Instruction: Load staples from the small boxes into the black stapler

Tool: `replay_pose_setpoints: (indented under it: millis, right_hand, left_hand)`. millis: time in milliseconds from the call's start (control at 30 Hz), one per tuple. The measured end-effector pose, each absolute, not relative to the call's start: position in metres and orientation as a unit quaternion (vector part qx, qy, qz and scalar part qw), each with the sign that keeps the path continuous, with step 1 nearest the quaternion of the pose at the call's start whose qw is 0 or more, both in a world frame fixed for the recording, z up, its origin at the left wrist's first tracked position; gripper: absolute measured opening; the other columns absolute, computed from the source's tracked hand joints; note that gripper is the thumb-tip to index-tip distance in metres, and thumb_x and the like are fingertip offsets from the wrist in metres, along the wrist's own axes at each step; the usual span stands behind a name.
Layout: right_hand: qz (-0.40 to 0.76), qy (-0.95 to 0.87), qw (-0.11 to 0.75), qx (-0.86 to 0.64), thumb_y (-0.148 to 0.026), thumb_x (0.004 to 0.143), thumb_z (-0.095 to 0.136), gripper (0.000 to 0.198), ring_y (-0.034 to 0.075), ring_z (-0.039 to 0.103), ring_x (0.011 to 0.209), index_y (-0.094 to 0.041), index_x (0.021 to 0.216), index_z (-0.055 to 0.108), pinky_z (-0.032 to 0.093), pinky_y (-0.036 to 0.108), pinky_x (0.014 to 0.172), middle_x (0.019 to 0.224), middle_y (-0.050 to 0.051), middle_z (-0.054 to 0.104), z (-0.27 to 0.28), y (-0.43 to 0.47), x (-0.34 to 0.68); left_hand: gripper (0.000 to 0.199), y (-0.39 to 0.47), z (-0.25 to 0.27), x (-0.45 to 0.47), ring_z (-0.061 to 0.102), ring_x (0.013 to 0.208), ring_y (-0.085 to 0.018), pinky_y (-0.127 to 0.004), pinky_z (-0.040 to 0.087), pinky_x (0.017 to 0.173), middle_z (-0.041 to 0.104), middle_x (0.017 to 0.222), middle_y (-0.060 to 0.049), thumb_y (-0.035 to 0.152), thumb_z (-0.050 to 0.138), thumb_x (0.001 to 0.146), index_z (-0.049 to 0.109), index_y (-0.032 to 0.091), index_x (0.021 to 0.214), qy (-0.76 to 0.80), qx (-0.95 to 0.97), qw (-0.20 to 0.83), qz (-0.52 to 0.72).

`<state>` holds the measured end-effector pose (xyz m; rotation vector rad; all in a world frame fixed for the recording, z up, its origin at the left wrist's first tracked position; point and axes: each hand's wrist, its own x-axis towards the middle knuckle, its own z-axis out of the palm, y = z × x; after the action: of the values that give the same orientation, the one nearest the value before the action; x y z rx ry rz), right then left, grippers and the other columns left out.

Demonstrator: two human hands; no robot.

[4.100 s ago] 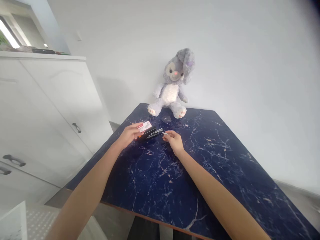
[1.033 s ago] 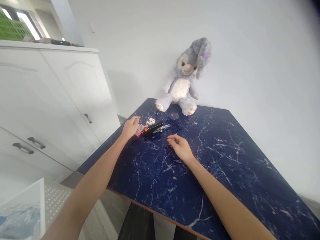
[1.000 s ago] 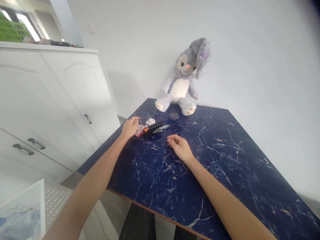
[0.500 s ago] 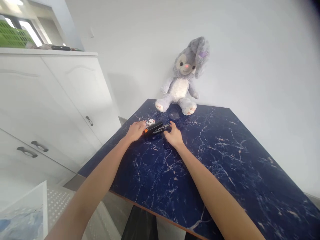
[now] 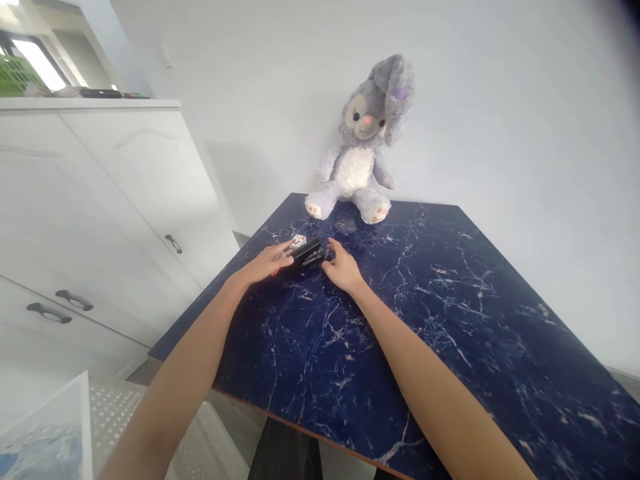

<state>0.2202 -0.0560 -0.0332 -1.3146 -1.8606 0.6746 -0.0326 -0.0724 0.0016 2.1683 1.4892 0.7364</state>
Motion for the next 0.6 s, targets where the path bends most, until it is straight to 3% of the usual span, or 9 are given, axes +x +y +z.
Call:
replay_pose_setpoints:
  millis: [100, 233, 400, 600]
  right_hand:
    - [0.291, -0.74, 0.35, -0.495, -0.019, 0.078, 0.057, 0.075, 0.019, 0.07, 0.085, -0.025, 0.15, 0.035, 0.053, 0.036, 0.09, 0.13, 0.005, 0.066, -0.0292, -0.0591, 0.2216]
    - [0.272, -0.757, 0.338, -0.489, -0.018, 0.077, 0.059, 0.074, 0.02, 0.071, 0.086, -0.026, 0.148, 0.038, 0.054, 0.035, 0.087, 0.13, 0.004, 0.066, -0.0278, -0.0618, 0.2218]
    - [0.214, -0.781, 0.319, -0.493, -0.02, 0.075, 0.061, 0.078, 0.026, 0.07, 0.096, -0.026, 0.149, 0.037, 0.053, 0.037, 0.09, 0.131, 0.006, 0.066, -0.031, -0.063, 0.2204]
    - [0.233, -0.782, 0.323, -0.479, -0.02, 0.074, 0.059, 0.084, 0.027, 0.069, 0.099, -0.025, 0.153, 0.031, 0.051, 0.04, 0.095, 0.137, 0.005, 0.062, -0.0327, -0.0612, 0.2207]
  left_hand:
    - [0.079, -0.0752, 0.0123, -0.0378, 0.061, 0.115, -0.029, -0.042, 0.044, 0.103, 0.063, 0.133, -0.008, 0.043, 0.075, 0.074, 0.048, 0.027, 0.146, 0.462, 0.834, 0.229, 0.196]
    - [0.076, -0.076, 0.0154, -0.0365, 0.061, 0.115, -0.029, -0.044, 0.044, 0.102, 0.065, 0.13, -0.008, 0.036, 0.077, 0.071, 0.053, 0.026, 0.142, 0.458, 0.84, 0.21, 0.201]
    - [0.077, -0.0759, 0.0117, -0.0359, 0.061, 0.116, -0.03, -0.045, 0.045, 0.102, 0.064, 0.132, -0.008, 0.038, 0.08, 0.068, 0.054, 0.027, 0.14, 0.479, 0.824, 0.216, 0.213]
    - [0.091, -0.076, 0.0064, -0.0411, 0.059, 0.122, -0.033, -0.047, 0.042, 0.105, 0.062, 0.136, -0.009, 0.046, 0.085, 0.061, 0.051, 0.027, 0.143, 0.528, 0.796, 0.194, 0.224]
